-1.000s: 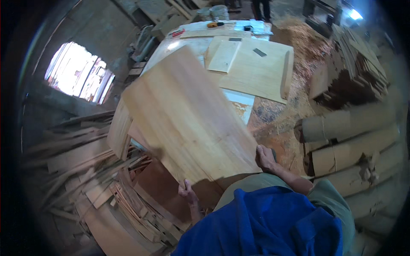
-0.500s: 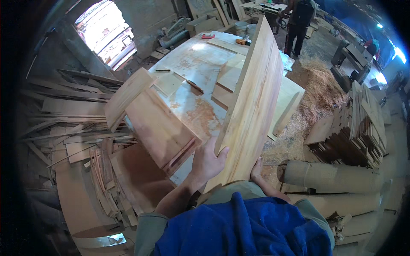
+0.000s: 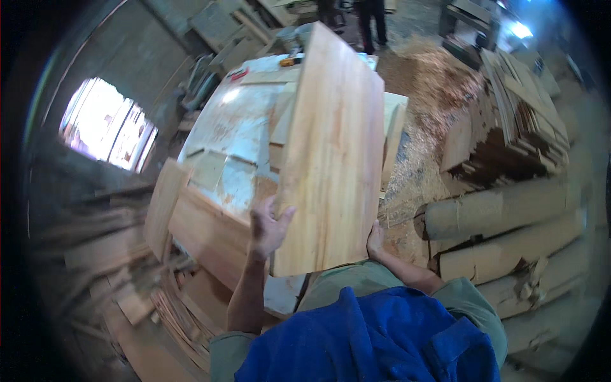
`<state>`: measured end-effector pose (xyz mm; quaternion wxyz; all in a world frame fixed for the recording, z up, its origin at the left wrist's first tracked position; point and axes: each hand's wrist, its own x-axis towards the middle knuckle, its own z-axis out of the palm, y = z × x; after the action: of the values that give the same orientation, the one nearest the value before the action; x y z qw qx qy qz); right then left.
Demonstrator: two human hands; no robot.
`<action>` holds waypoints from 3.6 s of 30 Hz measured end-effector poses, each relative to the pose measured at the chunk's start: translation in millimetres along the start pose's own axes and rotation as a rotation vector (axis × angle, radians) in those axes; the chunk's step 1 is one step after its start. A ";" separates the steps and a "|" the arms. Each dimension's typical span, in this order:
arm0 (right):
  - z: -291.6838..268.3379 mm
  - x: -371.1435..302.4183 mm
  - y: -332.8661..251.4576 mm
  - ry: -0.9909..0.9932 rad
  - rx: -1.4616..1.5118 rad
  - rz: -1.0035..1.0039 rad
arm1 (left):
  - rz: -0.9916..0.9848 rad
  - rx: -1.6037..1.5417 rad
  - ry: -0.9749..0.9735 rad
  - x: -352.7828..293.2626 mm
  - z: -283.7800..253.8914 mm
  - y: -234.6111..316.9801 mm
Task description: Assembling wood panels by drilling and screwing them together.
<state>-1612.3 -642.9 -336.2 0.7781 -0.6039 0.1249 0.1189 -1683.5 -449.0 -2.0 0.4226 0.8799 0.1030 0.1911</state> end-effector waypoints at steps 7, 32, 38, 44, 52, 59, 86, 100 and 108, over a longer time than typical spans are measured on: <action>35.0 44.3 -1.5 0.152 -0.298 0.032 | -0.059 -0.211 -0.229 106.1 -18.3 -62.0; 27.5 43.9 2.7 0.138 -0.462 0.249 | -0.213 0.048 -0.249 146.3 -1.7 -187.9; 49.2 34.7 -1.2 0.279 0.067 0.169 | -0.227 -0.268 -0.489 148.3 -12.3 -188.0; 38.2 23.6 -2.3 0.294 0.173 0.233 | -0.540 -1.278 0.021 38.1 -3.8 -226.7; 43.9 37.4 2.9 0.359 0.165 0.130 | -0.902 -1.343 0.692 49.6 26.7 -237.1; 19.5 51.9 41.3 0.448 -0.206 0.124 | -0.992 -1.171 0.684 52.3 46.5 -257.4; 13.4 66.6 -9.8 0.110 -0.607 0.190 | -1.078 -1.225 0.563 51.6 75.1 -344.5; -43.1 89.7 -99.1 -0.836 -1.098 0.351 | -0.968 -1.124 0.891 -59.0 128.5 -276.6; -104.7 127.7 -178.2 -1.589 -1.167 0.101 | -1.082 -1.018 1.094 -159.4 167.1 -191.4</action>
<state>-1437.7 -783.2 -242.3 0.2100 -0.6315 -0.4867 0.5659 -1760.9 -502.4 -286.8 0.6828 0.2072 0.5891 0.3792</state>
